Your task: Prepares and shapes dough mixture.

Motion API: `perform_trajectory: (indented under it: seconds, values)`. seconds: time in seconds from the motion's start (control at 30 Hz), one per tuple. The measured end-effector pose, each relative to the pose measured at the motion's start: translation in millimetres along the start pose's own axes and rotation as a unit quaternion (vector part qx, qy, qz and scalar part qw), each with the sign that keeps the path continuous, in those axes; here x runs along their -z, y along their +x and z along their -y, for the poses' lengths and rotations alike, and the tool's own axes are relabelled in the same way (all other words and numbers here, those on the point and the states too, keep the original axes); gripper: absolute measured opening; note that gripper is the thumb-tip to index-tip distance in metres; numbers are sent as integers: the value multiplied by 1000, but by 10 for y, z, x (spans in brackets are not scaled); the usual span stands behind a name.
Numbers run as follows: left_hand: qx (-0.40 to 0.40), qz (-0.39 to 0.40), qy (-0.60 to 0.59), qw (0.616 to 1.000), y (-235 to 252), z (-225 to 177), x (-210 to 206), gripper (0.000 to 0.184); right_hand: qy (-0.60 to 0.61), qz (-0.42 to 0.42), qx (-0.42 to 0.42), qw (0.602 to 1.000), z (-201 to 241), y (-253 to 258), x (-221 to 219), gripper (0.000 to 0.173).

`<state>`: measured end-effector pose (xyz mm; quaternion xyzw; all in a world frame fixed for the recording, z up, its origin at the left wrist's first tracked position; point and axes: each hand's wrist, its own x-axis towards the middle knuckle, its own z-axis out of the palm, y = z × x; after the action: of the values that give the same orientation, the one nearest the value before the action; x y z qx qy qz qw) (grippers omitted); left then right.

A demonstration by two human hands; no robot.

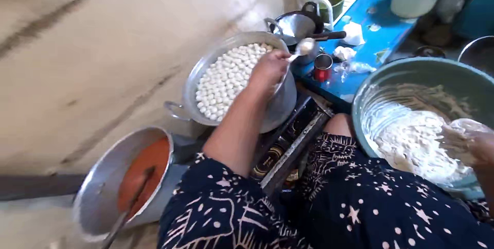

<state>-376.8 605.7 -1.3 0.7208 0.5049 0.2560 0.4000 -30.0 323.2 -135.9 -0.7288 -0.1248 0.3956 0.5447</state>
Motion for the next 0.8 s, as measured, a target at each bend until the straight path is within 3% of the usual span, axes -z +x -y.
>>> perform_trajectory:
  seconds: [0.07, 0.17, 0.27, 0.33, 0.4, 0.5, 0.6, 0.73, 0.8]
  values:
    - [56, -31, 173, 983, 133, 169, 381, 28, -17, -7, 0, 1000, 51, -10, -75, 21]
    - [90, 42, 329, 939, 209, 361, 644, 26, -59, -3, 23, 998, 132, -6, -137, 20]
    - [88, 136, 471, 867, 295, 443, 567, 24, -79, 10, 34, 996, 264, -21, -181, 31]
    - [122, 133, 551, 814, 296, 408, 396, 21, -56, -4, 48, 997, 279, -12, -232, 29]
    - [156, 116, 580, 791, 241, 357, 286, 22, -20, 17, 55, 998, 224, 90, -191, 21]
    - [124, 67, 552, 822, 136, 269, 395, 21, -18, 65, 77, 995, 220, 75, -129, 31]
    - [109, 17, 534, 838, 86, 286, 540, 23, -94, 17, 78, 992, 217, -66, -230, 16]
    - [113, -39, 515, 849, 57, 289, 552, 23, -114, -12, 66, 991, 195, -95, -267, 21]
    - [83, -65, 480, 871, 6, 189, 525, 26, -77, 14, 55, 995, 244, -146, -292, 25]
